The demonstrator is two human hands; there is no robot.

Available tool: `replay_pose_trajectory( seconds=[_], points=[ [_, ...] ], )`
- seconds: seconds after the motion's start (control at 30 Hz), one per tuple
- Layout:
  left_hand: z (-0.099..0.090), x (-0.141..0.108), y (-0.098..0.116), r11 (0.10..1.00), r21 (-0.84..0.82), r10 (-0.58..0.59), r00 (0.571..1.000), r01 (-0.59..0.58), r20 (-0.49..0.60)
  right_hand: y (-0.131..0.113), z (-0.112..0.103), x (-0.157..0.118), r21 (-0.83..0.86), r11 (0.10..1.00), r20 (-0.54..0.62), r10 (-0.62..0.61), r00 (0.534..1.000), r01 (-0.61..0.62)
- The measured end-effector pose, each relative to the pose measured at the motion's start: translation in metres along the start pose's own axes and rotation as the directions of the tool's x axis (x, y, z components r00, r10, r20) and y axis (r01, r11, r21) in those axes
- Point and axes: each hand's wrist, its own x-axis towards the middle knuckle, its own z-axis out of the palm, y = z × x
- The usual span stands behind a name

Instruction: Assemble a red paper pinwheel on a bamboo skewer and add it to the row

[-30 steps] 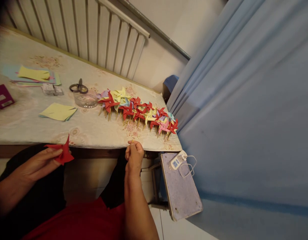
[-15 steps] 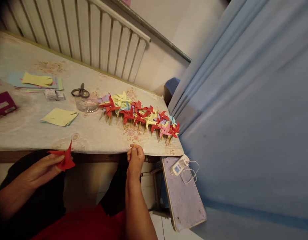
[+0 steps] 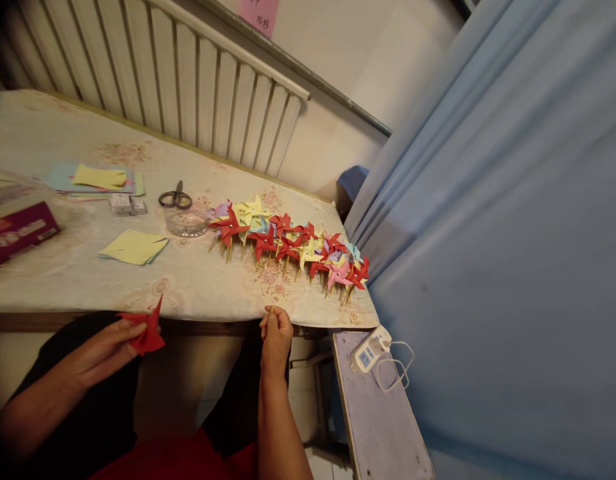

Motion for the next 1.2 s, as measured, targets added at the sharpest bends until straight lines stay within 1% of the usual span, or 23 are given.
replay_pose_trajectory(
  seconds=[0.07,0.17,0.37,0.57,0.7,0.8,0.9,1.0,1.07,1.13,1.2],
  points=[
    [-0.005,0.002,-0.003,1.000,0.002,-0.031,0.999,0.031,0.029,0.004,0.000,-0.001,-0.009,1.000,0.009,0.011,1.000,-0.011],
    [-0.008,0.002,-0.004,0.999,-0.036,-0.038,0.998,0.040,0.051,0.009,0.000,-0.001,-0.023,0.999,0.010,0.026,1.000,-0.026],
    [-0.006,-0.004,-0.001,0.995,-0.093,-0.030,0.995,0.038,0.090,0.018,0.000,0.000,-0.030,0.999,0.014,0.043,0.999,-0.042],
    [-0.005,-0.007,0.001,0.995,-0.090,-0.018,0.991,0.031,0.133,0.017,0.003,-0.002,-0.092,0.995,0.019,0.042,0.999,-0.040],
    [-0.004,-0.010,0.002,0.995,-0.104,0.005,0.994,0.007,0.113,0.016,0.008,-0.001,-0.139,0.990,0.033,0.034,0.999,-0.030],
    [-0.005,-0.012,0.004,0.993,-0.119,0.027,0.993,-0.014,0.112,0.014,0.016,0.002,-0.203,0.979,0.085,0.024,0.996,-0.006],
    [-0.009,-0.015,0.006,0.992,-0.124,0.031,0.993,-0.016,0.115,0.013,0.030,0.011,-0.304,0.951,0.162,-0.013,0.987,0.063],
    [-0.015,-0.020,0.008,0.989,-0.146,0.047,0.994,-0.033,0.095,0.018,0.048,0.024,-0.406,0.890,0.269,-0.100,0.958,0.207],
    [-0.019,-0.023,0.010,0.984,-0.169,0.061,0.995,-0.046,0.081,0.024,0.060,0.033,-0.453,0.828,0.374,-0.161,0.913,0.332],
    [-0.023,-0.026,0.012,0.980,-0.189,0.067,0.995,-0.053,0.072,0.030,0.073,0.043,-0.480,0.754,0.475,-0.207,0.855,0.449],
    [-0.026,-0.028,0.014,0.976,-0.207,0.075,0.995,-0.061,0.062,0.035,0.084,0.049,-0.496,0.683,0.546,-0.234,0.804,0.536]
  ],
)
